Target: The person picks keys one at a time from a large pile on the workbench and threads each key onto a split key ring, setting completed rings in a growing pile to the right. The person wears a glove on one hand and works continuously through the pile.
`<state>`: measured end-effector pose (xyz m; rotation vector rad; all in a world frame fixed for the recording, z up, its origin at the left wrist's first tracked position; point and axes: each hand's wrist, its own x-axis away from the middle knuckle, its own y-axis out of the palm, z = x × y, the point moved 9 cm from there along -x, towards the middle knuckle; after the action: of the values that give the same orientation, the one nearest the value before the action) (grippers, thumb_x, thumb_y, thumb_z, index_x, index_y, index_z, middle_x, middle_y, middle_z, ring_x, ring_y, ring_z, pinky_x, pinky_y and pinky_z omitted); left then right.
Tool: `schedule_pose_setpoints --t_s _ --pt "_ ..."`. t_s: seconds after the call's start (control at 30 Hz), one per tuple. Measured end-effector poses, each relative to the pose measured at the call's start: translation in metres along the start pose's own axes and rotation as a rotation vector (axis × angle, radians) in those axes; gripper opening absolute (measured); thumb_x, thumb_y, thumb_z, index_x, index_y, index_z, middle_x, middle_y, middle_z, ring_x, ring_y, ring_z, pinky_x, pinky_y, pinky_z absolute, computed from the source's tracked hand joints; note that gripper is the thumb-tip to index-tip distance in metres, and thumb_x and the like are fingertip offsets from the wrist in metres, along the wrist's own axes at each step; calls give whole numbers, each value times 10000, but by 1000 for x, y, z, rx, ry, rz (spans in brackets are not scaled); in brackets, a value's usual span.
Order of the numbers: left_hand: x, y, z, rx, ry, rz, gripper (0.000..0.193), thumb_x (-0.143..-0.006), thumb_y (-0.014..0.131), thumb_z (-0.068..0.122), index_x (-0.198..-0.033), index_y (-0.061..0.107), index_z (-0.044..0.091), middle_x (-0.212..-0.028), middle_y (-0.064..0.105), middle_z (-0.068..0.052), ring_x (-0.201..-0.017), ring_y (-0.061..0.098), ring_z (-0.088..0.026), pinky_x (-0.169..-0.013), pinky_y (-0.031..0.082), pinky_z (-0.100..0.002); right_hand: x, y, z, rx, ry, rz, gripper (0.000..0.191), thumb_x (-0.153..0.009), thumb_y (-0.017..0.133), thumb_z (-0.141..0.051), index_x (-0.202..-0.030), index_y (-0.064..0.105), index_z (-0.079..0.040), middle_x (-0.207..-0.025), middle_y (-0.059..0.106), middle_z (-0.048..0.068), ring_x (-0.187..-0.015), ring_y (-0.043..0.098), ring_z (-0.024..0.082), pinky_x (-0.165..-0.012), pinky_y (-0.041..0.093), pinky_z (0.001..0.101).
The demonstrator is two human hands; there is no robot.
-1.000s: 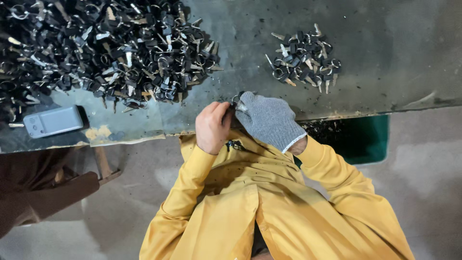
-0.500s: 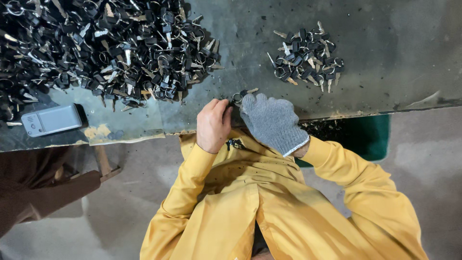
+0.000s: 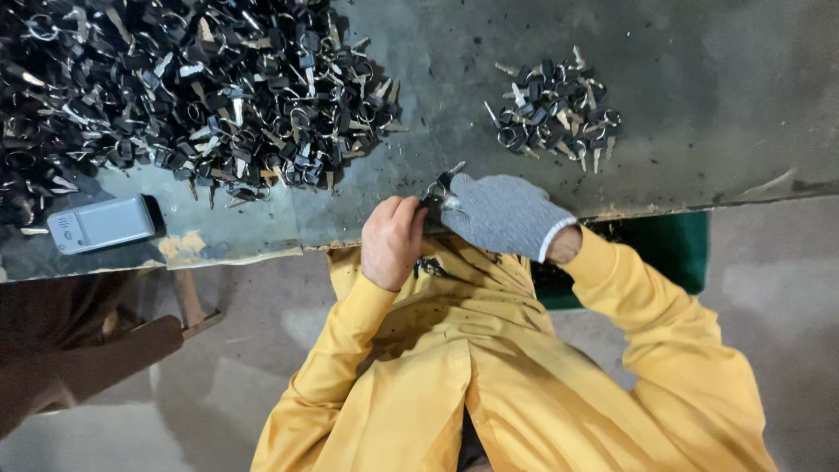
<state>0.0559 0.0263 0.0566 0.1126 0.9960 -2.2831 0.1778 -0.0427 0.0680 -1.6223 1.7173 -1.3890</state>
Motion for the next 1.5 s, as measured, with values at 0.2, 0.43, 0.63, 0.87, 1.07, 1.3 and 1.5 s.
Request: schedule_pose_setpoints --t_s 0.2,0.43,0.63,0.87,1.07,1.3,1.5 --pt "4 -1 -9 9 -29 21 129 -929 726 50 -1031 662 3 -883 617 -148 -830 625 -366 -721 507 -454 23 6 1 -30 80 130 373 -980 600 -405 -1008 546 -37 -719 690 214 -664 693 431 -564 532 534" --pt "4 12 8 -101 50 -41 300 -830 642 -45 -1130 629 -41 -910 575 -162 -860 587 -352 -758 507 -438 21 -7 -16 -49 23 288 274 -977 619 -331 -1000 581 -61 -739 696 186 -634 690 406 -538 526 512" --pt "4 15 10 -143 52 -54 284 -807 638 -50 -1090 627 -28 -911 575 -154 -865 580 -339 -769 506 -427 13 -6 -18 87 32 248 282 -961 607 -315 -1008 613 -37 -674 682 195 -583 684 401 -502 525 515" --pt "3 12 9 -88 37 -7 255 -823 653 -56 -1075 644 -28 -906 587 -153 -858 596 -343 -765 513 -434 2 3 -11 71 113 111 303 -954 589 -329 -990 617 -30 -673 696 202 -611 701 398 -526 544 515" --pt "-2 1 -5 59 -54 72 163 -884 709 2 -1039 657 -7 -898 625 -165 -841 628 -385 -727 515 -448 13 -4 -13 69 78 172 349 -959 595 -360 -985 570 -13 -648 688 190 -586 693 399 -502 523 526" --pt "-9 5 -13 47 -70 -13 148 -895 711 24 -1031 661 -7 -890 612 -173 -840 624 -404 -721 508 -473 23 3 -25 369 10 330 260 -1026 583 -334 -963 579 -82 -713 645 123 -533 682 300 -435 508 455" --pt "-2 14 -3 -79 -20 -47 187 -884 674 -5 -1066 635 -13 -901 591 -180 -863 608 -392 -765 505 -478 7 20 -12 174 -1 159 305 -971 590 -339 -988 601 -35 -692 634 148 -564 675 352 -483 512 481"
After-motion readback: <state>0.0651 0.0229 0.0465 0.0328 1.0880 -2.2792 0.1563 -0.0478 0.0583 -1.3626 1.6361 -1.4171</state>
